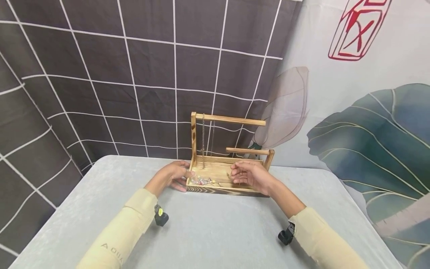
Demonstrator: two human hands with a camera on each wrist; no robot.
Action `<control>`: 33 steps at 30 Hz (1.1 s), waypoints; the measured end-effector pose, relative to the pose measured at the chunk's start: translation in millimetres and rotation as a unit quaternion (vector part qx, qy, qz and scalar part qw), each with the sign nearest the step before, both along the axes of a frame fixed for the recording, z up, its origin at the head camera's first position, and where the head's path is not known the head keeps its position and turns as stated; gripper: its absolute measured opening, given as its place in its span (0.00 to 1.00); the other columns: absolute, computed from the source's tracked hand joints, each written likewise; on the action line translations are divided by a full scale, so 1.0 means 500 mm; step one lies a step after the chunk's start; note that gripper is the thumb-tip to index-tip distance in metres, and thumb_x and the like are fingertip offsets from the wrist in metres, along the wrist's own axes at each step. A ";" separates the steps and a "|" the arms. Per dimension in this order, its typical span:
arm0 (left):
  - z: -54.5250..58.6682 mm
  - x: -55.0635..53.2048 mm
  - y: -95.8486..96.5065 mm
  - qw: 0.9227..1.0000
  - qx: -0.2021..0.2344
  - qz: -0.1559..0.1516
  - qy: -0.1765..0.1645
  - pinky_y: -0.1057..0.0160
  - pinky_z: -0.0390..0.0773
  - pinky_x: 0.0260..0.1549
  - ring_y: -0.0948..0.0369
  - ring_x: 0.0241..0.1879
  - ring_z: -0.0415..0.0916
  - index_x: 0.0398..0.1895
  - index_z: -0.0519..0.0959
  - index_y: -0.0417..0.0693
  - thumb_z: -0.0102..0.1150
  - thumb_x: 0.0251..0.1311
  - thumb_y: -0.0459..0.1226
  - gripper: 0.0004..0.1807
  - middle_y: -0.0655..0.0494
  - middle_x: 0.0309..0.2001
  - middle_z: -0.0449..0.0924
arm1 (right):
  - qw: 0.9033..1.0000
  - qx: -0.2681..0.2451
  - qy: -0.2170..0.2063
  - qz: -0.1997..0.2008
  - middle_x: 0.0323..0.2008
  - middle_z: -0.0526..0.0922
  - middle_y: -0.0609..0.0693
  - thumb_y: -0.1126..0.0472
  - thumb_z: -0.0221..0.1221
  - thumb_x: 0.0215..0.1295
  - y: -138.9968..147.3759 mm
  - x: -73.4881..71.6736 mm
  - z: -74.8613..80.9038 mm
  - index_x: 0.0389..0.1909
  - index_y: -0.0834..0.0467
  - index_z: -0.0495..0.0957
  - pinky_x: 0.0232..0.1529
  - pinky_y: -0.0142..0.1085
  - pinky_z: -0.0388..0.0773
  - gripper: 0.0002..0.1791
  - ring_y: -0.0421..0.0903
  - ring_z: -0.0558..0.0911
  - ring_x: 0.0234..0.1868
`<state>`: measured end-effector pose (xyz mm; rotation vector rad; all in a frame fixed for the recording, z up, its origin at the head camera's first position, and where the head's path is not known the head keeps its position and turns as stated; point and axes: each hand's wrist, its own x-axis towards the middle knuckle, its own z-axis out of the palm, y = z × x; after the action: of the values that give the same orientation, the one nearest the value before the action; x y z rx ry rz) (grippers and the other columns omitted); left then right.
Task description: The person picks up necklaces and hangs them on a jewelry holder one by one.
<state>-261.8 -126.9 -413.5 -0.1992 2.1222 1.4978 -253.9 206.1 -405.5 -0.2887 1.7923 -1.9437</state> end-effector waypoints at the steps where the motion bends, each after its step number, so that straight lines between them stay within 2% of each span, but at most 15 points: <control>1: 0.001 -0.001 -0.001 1.000 -0.001 0.000 0.000 0.48 1.00 0.45 0.40 0.57 0.90 0.87 0.61 0.42 0.63 0.83 0.36 0.36 0.34 0.56 0.85 | 1.000 -0.005 0.009 -0.003 0.38 0.92 0.45 0.60 0.51 0.91 0.001 0.002 0.003 0.49 0.58 0.86 0.56 0.39 0.97 0.14 0.44 0.93 0.44; 3: 0.004 -0.003 -0.001 1.000 -0.002 0.000 0.001 0.48 1.00 0.45 0.41 0.57 0.90 0.87 0.60 0.43 0.63 0.83 0.36 0.36 0.35 0.56 0.85 | 0.999 -0.010 0.030 -0.008 0.38 0.93 0.44 0.61 0.51 0.91 0.003 0.005 0.010 0.47 0.55 0.87 0.62 0.42 0.96 0.15 0.43 0.94 0.47; 6: 0.002 -0.002 -0.003 1.000 0.000 0.000 0.003 0.48 1.00 0.45 0.41 0.56 0.90 0.87 0.60 0.42 0.63 0.82 0.36 0.37 0.35 0.55 0.86 | 0.998 -0.006 0.060 -0.023 0.39 0.94 0.43 0.62 0.51 0.90 0.003 0.009 0.015 0.43 0.52 0.88 0.66 0.40 0.94 0.16 0.42 0.94 0.50; 10: 0.001 -0.003 -0.003 1.000 0.002 0.000 0.007 0.49 1.00 0.44 0.41 0.55 0.90 0.87 0.60 0.42 0.63 0.82 0.36 0.36 0.36 0.54 0.86 | 0.993 0.016 0.107 -0.048 0.40 0.94 0.40 0.63 0.53 0.88 0.004 0.012 0.020 0.41 0.50 0.88 0.64 0.32 0.91 0.16 0.39 0.92 0.51; 14: 0.001 -0.003 -0.003 1.000 0.002 0.001 0.007 0.49 1.00 0.44 0.41 0.55 0.90 0.87 0.61 0.42 0.63 0.82 0.36 0.36 0.35 0.54 0.86 | 0.988 0.028 0.134 -0.071 0.38 0.93 0.39 0.64 0.55 0.86 0.003 0.012 0.022 0.41 0.50 0.89 0.62 0.29 0.90 0.16 0.38 0.92 0.48; 17: 0.000 -0.001 -0.004 1.000 0.002 0.002 0.007 0.49 1.00 0.44 0.42 0.54 0.90 0.86 0.61 0.42 0.63 0.82 0.36 0.36 0.36 0.53 0.86 | 0.986 0.019 0.144 -0.084 0.37 0.94 0.40 0.66 0.55 0.86 0.000 0.012 0.026 0.41 0.53 0.89 0.60 0.30 0.92 0.15 0.38 0.92 0.45; 22: -0.004 0.000 -0.003 1.000 0.004 0.000 0.006 0.49 1.00 0.43 0.42 0.53 0.90 0.87 0.60 0.42 0.63 0.82 0.36 0.36 0.35 0.54 0.86 | 0.984 0.003 0.150 -0.096 0.35 0.94 0.43 0.65 0.55 0.86 -0.003 0.015 0.036 0.47 0.60 0.90 0.49 0.31 0.92 0.13 0.40 0.92 0.41; 26: -0.005 -0.001 -0.002 1.000 0.001 -0.002 0.002 0.51 1.00 0.41 0.44 0.51 0.91 0.87 0.60 0.42 0.63 0.83 0.36 0.36 0.37 0.53 0.86 | 0.985 0.003 0.148 -0.090 0.36 0.94 0.43 0.63 0.55 0.87 -0.005 0.016 0.050 0.52 0.58 0.90 0.42 0.31 0.91 0.13 0.41 0.91 0.39; 33: 0.000 -0.004 -0.004 1.000 0.003 -0.008 0.003 0.53 1.00 0.38 0.44 0.50 0.91 0.85 0.61 0.41 0.62 0.83 0.35 0.34 0.37 0.54 0.86 | 0.986 -0.014 0.146 -0.081 0.38 0.94 0.43 0.63 0.54 0.89 -0.009 0.015 0.083 0.57 0.53 0.88 0.42 0.33 0.94 0.14 0.41 0.92 0.40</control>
<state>-263.8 -128.7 -413.4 -0.1763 2.1189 1.4974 -246.3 201.5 -363.9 -0.4743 2.0279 -2.1314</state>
